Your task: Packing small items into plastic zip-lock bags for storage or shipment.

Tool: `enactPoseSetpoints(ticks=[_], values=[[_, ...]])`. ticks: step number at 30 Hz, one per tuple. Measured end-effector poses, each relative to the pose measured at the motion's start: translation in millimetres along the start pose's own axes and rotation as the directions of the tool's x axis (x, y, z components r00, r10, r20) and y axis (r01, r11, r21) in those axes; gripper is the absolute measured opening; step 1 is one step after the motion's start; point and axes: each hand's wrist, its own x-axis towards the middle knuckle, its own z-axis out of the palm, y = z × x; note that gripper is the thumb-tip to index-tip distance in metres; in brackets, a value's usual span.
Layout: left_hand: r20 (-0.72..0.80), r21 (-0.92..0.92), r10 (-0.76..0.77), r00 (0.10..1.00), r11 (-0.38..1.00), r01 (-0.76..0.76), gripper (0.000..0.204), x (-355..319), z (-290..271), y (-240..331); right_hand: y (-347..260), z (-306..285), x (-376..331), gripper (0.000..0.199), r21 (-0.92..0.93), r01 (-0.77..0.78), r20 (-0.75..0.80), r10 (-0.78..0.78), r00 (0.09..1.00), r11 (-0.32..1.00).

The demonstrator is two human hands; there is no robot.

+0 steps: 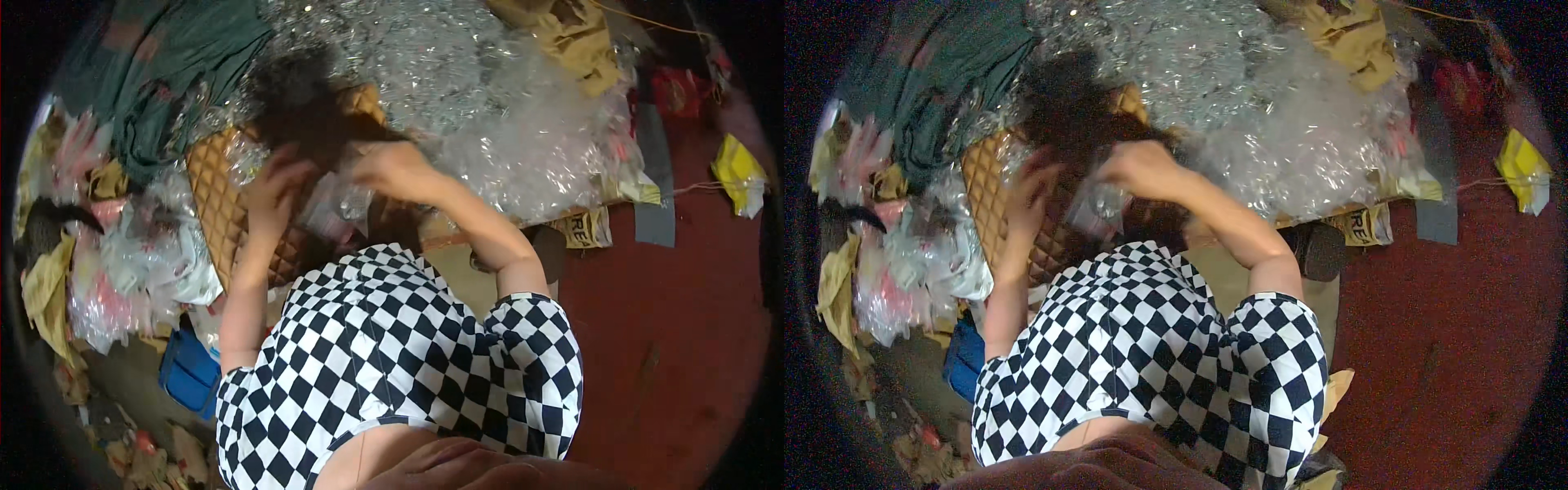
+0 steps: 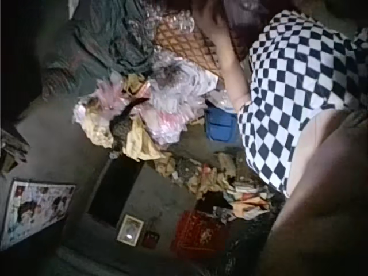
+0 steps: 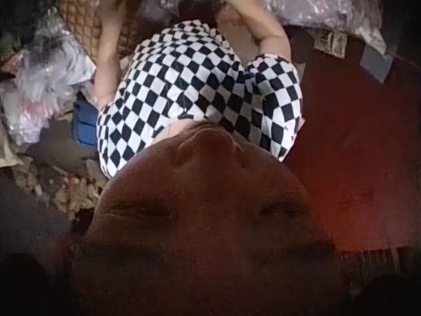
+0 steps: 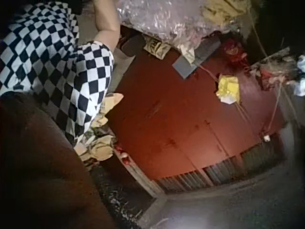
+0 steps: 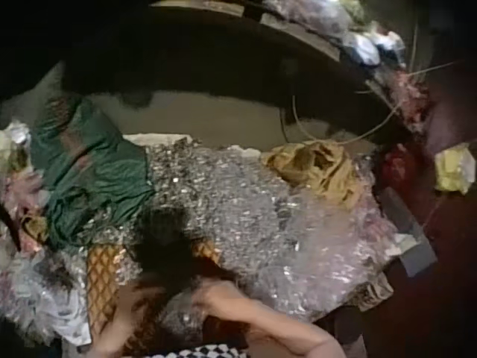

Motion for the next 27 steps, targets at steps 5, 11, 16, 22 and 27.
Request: enactPoseSetpoints(ticks=[5,11,16,22,27], values=[[0.212,0.328,-0.057,0.976,0.944,-0.016,0.050,-59,81,-46,42,-114,-49,0.018,0.572,-0.362,-0.358,0.621,0.698,0.736],[0.416,0.345,-0.099,0.904,0.937,-0.056,0.045,-76,128,-74,175,-173,-125,0.024,0.563,-0.455,-0.512,0.723,0.463,0.690],[0.466,0.254,-0.141,0.874,0.967,0.021,0.047,-64,133,-74,220,-208,-155,0.025,0.323,-0.546,-0.608,0.611,0.506,0.773],[0.387,0.228,-0.252,0.887,0.958,0.172,0.038,-62,135,-84,190,-227,-183,0.021,0.473,-0.540,-0.550,0.713,0.436,0.696],[0.282,0.434,-0.349,0.894,0.877,0.205,0.022,-63,127,-76,204,-179,-233,0.021,0.623,-0.494,-0.425,0.792,0.437,0.607]])
